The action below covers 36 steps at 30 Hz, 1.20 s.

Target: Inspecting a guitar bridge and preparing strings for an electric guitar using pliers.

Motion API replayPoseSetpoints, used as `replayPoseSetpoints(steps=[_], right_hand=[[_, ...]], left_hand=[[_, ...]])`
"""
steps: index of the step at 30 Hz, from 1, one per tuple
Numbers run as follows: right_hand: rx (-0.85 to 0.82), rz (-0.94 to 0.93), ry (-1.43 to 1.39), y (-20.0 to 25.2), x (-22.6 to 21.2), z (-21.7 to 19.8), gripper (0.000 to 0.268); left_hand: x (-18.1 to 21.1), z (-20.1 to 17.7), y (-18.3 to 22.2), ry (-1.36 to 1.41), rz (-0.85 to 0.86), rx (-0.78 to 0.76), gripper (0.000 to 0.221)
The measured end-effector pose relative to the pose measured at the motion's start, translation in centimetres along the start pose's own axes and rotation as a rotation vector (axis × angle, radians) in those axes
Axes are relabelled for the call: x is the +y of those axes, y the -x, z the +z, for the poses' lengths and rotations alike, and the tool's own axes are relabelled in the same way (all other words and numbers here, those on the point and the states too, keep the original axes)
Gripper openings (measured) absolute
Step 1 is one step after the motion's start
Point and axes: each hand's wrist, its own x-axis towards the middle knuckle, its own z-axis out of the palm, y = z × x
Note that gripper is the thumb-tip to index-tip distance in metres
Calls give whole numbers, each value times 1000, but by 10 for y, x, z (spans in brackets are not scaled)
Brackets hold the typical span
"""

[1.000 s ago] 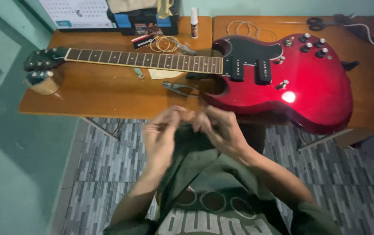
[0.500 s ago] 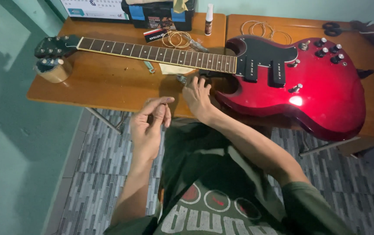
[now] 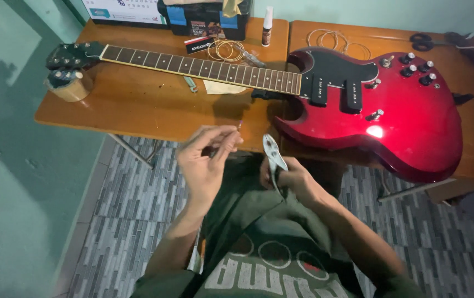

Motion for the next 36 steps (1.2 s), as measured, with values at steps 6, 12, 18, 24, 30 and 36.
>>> replayPoseSetpoints(steps=[6, 12, 18, 24, 30, 36], right_hand=[[-26, 106, 406, 49, -42, -5, 37], [-248, -29, 542, 55, -85, 0, 16], [-307, -76, 575, 52, -88, -1, 20], [-337, -79, 482, 52, -86, 1, 25], [-274, -196, 658, 45, -79, -4, 26], [-217, -246, 745, 45, -83, 0, 17]], left_hand=[[5, 22, 5, -67, 97, -55, 18], [10, 35, 10, 162, 7, -244, 36], [8, 42, 15, 467, 40, -303, 65], [3, 39, 15, 598, 36, -354, 70], [9, 39, 15, 531, 91, -335, 66], [8, 40, 17, 499, 94, -335, 67]])
